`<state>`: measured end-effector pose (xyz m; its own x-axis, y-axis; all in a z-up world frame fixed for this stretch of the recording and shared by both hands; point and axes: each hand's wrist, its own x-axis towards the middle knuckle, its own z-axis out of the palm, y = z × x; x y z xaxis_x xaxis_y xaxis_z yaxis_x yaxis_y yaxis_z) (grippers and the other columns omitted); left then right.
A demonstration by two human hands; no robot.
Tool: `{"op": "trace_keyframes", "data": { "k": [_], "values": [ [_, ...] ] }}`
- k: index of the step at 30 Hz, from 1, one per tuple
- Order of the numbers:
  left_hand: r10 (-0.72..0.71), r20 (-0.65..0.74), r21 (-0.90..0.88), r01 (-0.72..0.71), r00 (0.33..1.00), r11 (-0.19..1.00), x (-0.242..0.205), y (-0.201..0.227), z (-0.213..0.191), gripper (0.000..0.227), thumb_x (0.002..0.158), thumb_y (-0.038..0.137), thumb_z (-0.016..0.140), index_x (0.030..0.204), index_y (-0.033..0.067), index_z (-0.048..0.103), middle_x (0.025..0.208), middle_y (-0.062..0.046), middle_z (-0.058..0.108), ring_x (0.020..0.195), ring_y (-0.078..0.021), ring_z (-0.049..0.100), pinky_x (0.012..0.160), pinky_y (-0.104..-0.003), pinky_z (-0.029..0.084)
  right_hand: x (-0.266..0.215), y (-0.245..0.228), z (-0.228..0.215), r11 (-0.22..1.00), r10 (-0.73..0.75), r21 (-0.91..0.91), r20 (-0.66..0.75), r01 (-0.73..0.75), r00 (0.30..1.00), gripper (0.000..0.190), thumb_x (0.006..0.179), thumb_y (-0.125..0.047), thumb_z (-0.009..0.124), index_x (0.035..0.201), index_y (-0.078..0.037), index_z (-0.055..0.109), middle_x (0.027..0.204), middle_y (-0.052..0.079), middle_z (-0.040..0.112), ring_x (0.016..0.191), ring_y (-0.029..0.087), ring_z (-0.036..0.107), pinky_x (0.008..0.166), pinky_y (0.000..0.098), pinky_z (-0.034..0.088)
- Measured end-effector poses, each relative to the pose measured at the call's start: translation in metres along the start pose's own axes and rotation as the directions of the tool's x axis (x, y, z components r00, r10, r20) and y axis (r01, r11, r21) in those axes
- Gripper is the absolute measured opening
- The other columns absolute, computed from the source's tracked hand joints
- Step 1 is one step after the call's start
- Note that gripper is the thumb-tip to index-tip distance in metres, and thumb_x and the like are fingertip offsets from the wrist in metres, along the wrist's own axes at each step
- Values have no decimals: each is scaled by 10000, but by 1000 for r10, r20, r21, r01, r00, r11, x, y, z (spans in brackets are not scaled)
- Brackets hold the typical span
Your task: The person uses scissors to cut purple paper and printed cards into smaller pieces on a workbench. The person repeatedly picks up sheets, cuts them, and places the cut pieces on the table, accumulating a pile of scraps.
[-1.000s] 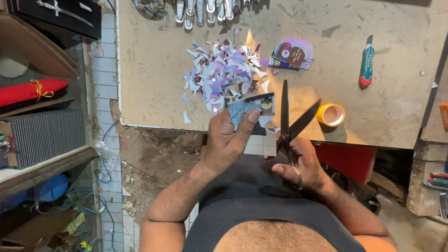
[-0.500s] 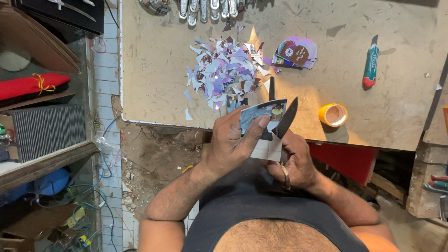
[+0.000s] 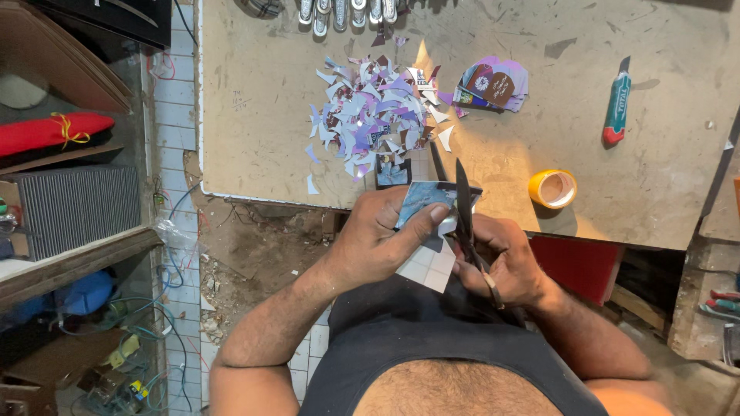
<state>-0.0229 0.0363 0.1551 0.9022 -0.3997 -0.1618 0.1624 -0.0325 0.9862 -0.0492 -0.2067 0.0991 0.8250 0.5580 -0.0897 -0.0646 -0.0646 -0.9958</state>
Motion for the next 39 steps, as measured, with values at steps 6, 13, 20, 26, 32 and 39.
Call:
{"op": "trace_keyframes", "data": {
  "k": [6, 13, 20, 26, 32, 39],
  "values": [
    [-119, 83, -66, 125, 989, 990, -3, -1, -8, 207, 1085, 215, 571, 1134, 60, 700, 845, 33, 704, 772, -22, 619, 691, -237, 539, -1, -5, -12, 938, 333, -123, 54, -325, 941, 260, 789, -160, 800, 917, 6, 646, 778, 36, 611, 696, 103, 581, 606, 281, 476],
    [-248, 163, -255, 284, 955, 924, -2, -20, -6, 242, 1072, 249, 596, 1091, 30, 700, 881, 12, 710, 784, -37, 636, 703, -241, 548, 7, 5, -12, 968, 252, -42, 105, -249, 962, 252, 774, -155, 760, 942, -7, 645, 758, -3, 591, 700, 77, 536, 613, 264, 468],
    [-307, 221, -378, 372, 926, 848, -3, -41, -5, 278, 1053, 284, 640, 1121, 22, 699, 861, -14, 691, 750, -64, 629, 652, -258, 536, 2, 33, -13, 904, 427, 9, 63, -428, 902, 203, 810, -151, 792, 789, 8, 667, 709, 28, 624, 659, 97, 564, 592, 276, 472],
    [-219, 6, -303, 210, 976, 930, -3, -56, 8, 316, 1070, 331, 584, 1122, 35, 680, 905, 10, 743, 821, -60, 692, 724, -252, 577, 14, 35, -19, 885, 417, 159, 151, -438, 896, 323, 823, -236, 808, 1009, -7, 675, 898, 38, 658, 862, 119, 624, 769, 283, 515],
    [-161, -351, -273, 64, 922, 960, -1, -75, 33, 310, 1093, 312, 598, 1192, 33, 688, 1004, 14, 709, 936, -52, 622, 840, -259, 537, 10, 21, 7, 876, 473, 174, -134, -449, 871, 553, 755, -214, 818, 1226, 3, 626, 998, 78, 719, 927, 133, 656, 817, 281, 526],
    [-304, -86, -341, 258, 949, 904, -11, -62, 20, 296, 1015, 258, 686, 1169, 5, 689, 1007, -27, 733, 897, -81, 657, 772, -266, 566, 15, 3, -4, 794, 574, 309, -100, -523, 813, 389, 777, -179, 830, 1069, 52, 716, 876, 116, 751, 799, 153, 686, 730, 285, 535]
  ]
}}
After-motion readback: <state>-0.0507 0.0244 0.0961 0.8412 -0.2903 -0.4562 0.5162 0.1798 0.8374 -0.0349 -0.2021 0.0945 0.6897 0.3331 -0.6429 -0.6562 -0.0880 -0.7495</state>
